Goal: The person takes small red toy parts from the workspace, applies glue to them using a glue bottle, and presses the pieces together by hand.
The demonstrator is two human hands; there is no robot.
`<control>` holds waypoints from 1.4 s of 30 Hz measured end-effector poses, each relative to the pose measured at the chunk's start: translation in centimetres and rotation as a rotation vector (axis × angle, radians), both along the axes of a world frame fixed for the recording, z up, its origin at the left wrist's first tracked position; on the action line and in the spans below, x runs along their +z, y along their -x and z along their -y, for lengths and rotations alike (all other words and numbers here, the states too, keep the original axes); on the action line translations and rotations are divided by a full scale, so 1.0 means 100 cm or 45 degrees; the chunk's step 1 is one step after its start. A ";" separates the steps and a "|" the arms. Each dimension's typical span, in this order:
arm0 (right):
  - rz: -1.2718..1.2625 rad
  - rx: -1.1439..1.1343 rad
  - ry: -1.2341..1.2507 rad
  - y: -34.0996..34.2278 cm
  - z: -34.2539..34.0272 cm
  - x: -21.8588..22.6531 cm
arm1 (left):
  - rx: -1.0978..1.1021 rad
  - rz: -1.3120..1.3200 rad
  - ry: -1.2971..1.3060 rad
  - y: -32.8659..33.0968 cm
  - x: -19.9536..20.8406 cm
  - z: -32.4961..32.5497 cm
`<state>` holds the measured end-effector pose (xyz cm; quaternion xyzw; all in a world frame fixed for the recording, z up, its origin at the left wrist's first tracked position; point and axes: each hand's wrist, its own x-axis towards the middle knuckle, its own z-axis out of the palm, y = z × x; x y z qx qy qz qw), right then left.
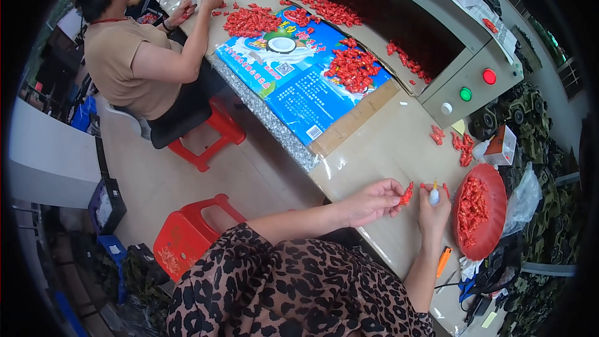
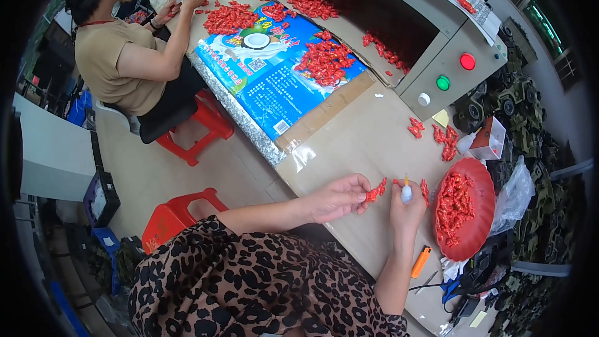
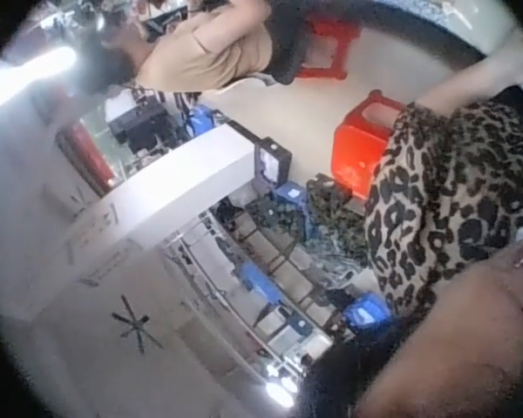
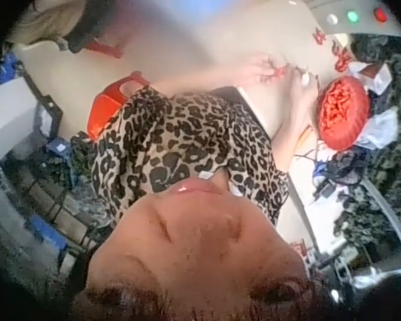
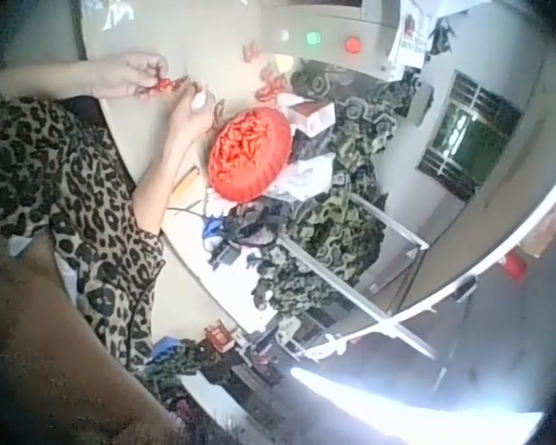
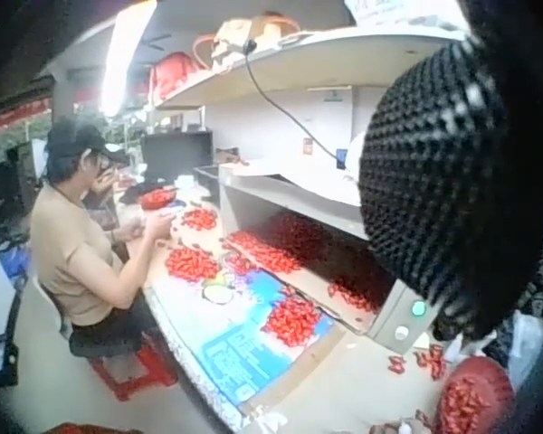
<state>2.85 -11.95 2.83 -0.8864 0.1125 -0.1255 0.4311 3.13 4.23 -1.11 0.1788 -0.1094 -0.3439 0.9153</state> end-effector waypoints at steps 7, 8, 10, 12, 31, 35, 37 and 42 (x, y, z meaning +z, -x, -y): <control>-0.041 -0.006 -0.698 0.025 -0.002 0.024 | 0.039 0.046 -0.121 0.005 0.001 -0.001; -0.052 -0.003 -0.793 0.031 0.003 0.021 | 0.050 0.047 -0.147 0.007 0.001 0.000; -0.056 -0.014 -0.888 0.039 0.008 0.017 | 0.037 0.044 -0.176 0.007 0.003 0.001; 0.128 -0.082 -1.125 0.047 0.009 0.013 | 0.015 0.032 -0.203 0.007 0.003 0.004; 0.239 0.133 -1.183 0.071 -0.003 -0.014 | -0.085 0.304 -0.539 0.013 0.002 0.013; 0.183 0.094 -1.225 0.072 -0.005 -0.018 | -0.084 0.315 -0.590 0.015 0.003 0.014; 0.175 0.104 -1.317 0.071 -0.005 -0.020 | -0.081 0.326 -0.600 0.015 0.003 0.014; 0.194 0.089 -1.287 0.069 -0.008 -0.018 | -0.072 0.364 -0.645 0.014 0.004 0.016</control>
